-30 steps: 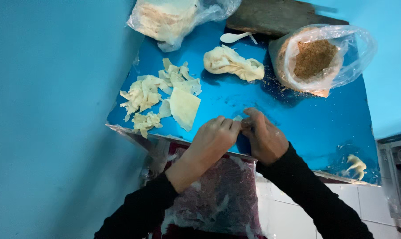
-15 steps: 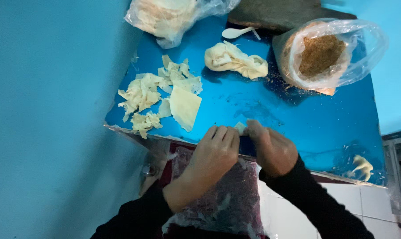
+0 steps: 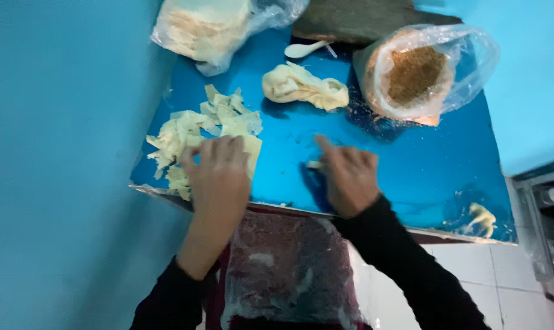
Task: The person takes thin square dough sheets from a blue work table, rolls each sheet by hand into a small cylinder, and occasionally reaches into a plastic bag of brown filling before rolling. The person gathers the finished rolled pieces in one hand and sets them with the pile of completed rolls on the table.
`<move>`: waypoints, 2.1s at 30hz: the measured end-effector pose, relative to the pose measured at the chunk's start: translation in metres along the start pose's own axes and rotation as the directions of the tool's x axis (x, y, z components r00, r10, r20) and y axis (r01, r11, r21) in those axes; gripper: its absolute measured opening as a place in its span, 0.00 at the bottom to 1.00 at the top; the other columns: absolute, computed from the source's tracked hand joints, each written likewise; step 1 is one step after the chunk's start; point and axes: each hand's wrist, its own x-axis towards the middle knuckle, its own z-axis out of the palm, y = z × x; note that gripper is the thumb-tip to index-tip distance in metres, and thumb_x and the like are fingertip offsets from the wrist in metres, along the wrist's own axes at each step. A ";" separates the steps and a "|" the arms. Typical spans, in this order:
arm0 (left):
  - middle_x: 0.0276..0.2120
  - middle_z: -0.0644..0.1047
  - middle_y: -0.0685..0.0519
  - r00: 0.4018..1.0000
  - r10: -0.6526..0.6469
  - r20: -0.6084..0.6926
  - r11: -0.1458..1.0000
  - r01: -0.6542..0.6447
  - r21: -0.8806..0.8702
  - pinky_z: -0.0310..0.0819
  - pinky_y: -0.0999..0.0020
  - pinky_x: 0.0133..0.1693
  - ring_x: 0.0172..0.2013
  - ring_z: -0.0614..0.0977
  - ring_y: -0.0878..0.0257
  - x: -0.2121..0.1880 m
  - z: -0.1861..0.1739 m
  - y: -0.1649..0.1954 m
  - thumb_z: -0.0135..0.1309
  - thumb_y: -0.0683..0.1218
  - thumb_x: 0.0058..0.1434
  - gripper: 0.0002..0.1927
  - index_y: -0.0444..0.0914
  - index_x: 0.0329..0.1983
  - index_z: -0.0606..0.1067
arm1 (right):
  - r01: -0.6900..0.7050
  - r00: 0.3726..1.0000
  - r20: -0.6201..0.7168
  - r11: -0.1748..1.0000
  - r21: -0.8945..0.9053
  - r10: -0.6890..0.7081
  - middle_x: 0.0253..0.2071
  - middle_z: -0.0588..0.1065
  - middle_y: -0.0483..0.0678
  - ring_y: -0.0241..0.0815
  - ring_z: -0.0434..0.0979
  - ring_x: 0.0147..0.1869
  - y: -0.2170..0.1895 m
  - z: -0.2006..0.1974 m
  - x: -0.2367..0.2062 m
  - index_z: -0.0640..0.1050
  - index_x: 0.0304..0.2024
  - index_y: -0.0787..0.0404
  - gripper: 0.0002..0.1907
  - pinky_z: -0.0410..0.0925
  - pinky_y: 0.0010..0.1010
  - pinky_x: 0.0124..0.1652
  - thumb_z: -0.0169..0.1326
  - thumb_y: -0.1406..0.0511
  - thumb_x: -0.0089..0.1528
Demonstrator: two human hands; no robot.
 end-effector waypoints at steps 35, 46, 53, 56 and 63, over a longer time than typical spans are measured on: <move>0.37 0.82 0.38 0.942 -0.203 0.268 0.382 0.328 -0.864 0.79 0.63 0.33 0.35 0.86 0.55 -0.016 -0.031 0.059 0.52 0.45 0.69 0.21 0.33 0.63 0.74 | -0.328 0.855 0.326 -0.067 0.942 0.404 0.44 0.80 0.55 0.41 0.82 0.47 -0.053 -0.019 0.012 0.64 0.60 0.64 0.25 0.76 0.34 0.47 0.55 0.76 0.63; 0.38 0.85 0.44 0.874 -0.271 0.403 0.132 0.448 -0.884 0.81 0.69 0.36 0.37 0.86 0.63 -0.012 -0.010 0.078 0.50 0.45 0.71 0.17 0.31 0.58 0.77 | -0.274 0.833 0.336 -0.199 0.941 0.440 0.43 0.78 0.51 0.39 0.80 0.45 -0.029 -0.006 -0.006 0.63 0.59 0.63 0.25 0.75 0.30 0.45 0.54 0.76 0.62; 0.34 0.84 0.48 0.791 -0.410 0.453 0.159 0.551 -0.819 0.82 0.68 0.30 0.30 0.86 0.65 -0.005 0.003 0.048 0.47 0.46 0.71 0.14 0.35 0.51 0.79 | -0.115 0.778 0.441 -0.588 0.801 0.447 0.47 0.74 0.48 0.39 0.80 0.48 0.023 -0.003 -0.025 0.68 0.61 0.66 0.23 0.75 0.29 0.50 0.54 0.72 0.63; 0.33 0.82 0.49 0.796 -0.446 0.409 0.383 0.582 -0.717 0.82 0.64 0.29 0.30 0.86 0.62 -0.003 0.004 0.024 0.46 0.47 0.72 0.14 0.36 0.53 0.77 | 0.218 0.883 -0.026 -0.359 0.908 0.469 0.48 0.75 0.50 0.41 0.80 0.53 0.051 -0.036 -0.019 0.70 0.61 0.71 0.28 0.76 0.31 0.52 0.54 0.54 0.71; 0.54 0.73 0.37 0.966 -0.243 -0.087 0.903 0.192 -0.385 0.75 0.50 0.43 0.48 0.78 0.44 -0.006 -0.001 0.019 0.52 0.45 0.70 0.18 0.33 0.60 0.75 | -0.035 0.988 0.139 0.791 0.610 -0.063 0.48 0.81 0.50 0.44 0.84 0.53 0.027 -0.061 0.003 0.72 0.54 0.60 0.18 0.76 0.34 0.50 0.54 0.77 0.62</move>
